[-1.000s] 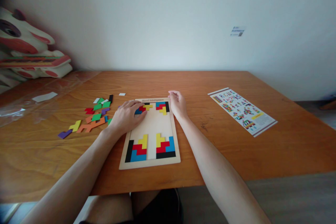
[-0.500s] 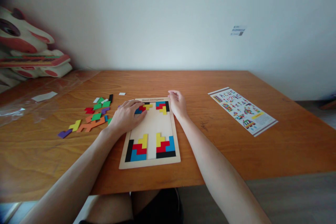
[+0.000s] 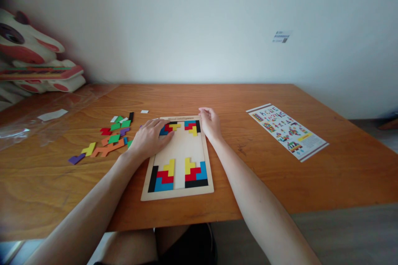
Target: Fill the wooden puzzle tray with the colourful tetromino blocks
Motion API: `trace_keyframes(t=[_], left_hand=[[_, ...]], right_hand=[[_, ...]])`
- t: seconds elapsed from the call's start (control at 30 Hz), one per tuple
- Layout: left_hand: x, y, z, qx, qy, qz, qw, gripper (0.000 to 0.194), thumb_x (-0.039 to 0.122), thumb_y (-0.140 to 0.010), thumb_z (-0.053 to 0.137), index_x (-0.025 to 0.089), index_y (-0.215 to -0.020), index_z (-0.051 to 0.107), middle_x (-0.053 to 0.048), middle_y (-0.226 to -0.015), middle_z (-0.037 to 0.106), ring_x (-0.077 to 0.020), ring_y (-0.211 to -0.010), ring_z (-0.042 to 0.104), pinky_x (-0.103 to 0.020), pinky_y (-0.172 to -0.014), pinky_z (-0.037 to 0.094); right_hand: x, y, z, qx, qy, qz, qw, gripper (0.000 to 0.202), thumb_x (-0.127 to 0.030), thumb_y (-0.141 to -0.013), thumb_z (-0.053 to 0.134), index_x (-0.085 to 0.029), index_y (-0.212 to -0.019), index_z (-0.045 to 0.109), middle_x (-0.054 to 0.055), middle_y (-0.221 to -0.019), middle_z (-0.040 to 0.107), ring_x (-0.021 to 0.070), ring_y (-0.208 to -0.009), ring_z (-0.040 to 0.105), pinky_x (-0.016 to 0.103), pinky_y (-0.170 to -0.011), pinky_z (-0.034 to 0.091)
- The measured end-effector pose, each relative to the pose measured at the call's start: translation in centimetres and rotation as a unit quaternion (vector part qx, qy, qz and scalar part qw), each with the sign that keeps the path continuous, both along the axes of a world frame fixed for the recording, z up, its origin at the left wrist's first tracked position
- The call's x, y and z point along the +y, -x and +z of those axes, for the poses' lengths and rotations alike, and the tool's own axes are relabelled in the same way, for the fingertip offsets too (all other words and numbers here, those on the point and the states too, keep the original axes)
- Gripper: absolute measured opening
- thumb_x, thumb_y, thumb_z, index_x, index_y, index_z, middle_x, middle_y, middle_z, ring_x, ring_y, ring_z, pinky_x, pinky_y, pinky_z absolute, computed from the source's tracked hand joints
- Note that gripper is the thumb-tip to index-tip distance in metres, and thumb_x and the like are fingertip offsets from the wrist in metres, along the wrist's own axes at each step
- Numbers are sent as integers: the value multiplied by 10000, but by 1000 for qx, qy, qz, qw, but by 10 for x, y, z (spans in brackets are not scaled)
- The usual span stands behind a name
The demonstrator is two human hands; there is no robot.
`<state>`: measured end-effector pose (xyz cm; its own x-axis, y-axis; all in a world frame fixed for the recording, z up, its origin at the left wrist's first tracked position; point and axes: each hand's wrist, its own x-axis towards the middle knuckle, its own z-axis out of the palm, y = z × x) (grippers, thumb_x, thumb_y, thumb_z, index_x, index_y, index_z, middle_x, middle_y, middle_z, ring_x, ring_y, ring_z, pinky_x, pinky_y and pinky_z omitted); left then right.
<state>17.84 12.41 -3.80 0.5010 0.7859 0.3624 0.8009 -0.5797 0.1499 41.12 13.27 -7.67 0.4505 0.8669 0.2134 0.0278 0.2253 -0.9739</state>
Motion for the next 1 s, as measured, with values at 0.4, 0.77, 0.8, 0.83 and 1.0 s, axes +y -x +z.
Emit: trace_keyframes(t=[0.4, 0.77, 0.8, 0.83, 1.0], left_hand=[[1, 0, 0, -9, 4, -5, 1000, 396, 429, -928, 536, 198, -1238, 626, -101, -1218, 682, -302, -1169, 602, -447, -986, 499], [1, 0, 0, -5, 3, -4, 1000, 410, 435, -935, 531, 188, -1249, 622, -102, -1218, 683, -310, -1163, 601, -449, -963, 503], [0, 0, 0, -3, 4, -3, 1000, 408, 434, -935, 530, 189, -1248, 622, -101, -1218, 683, -309, -1164, 601, -447, -965, 502], [0, 0, 0, -2, 3, -2, 1000, 406, 433, -935, 529, 190, -1246, 622, -100, -1218, 683, -307, -1164, 600, -443, -968, 499], [0, 0, 0, 0, 1, -2, 1000, 400, 432, -932, 528, 203, -1246, 621, -94, -1219, 682, -299, -1163, 600, -431, -973, 497]], right_hand=[[1, -1, -1, -5, 0, 6, 1000, 291, -475, -803, 629, -216, -934, 658, 51, -897, 697, 178, -837, 648, 317, -731, 504], [1, 0, -1, -3, -2, 5, 1000, 275, -456, -799, 639, -214, -925, 665, 46, -851, 691, 186, -832, 646, 333, -748, 504], [0, 0, -1, -1, -2, 4, 1000, 268, -448, -800, 638, -212, -924, 666, 46, -848, 691, 186, -834, 647, 334, -753, 504], [0, 0, 0, 0, -1, 4, 1000, 261, -438, -800, 635, -211, -924, 668, 45, -849, 691, 184, -836, 649, 334, -759, 505], [-1, 0, 1, 6, 4, 6, 1000, 236, -408, -800, 636, -209, -921, 675, 40, -861, 701, 175, -841, 656, 331, -775, 509]])
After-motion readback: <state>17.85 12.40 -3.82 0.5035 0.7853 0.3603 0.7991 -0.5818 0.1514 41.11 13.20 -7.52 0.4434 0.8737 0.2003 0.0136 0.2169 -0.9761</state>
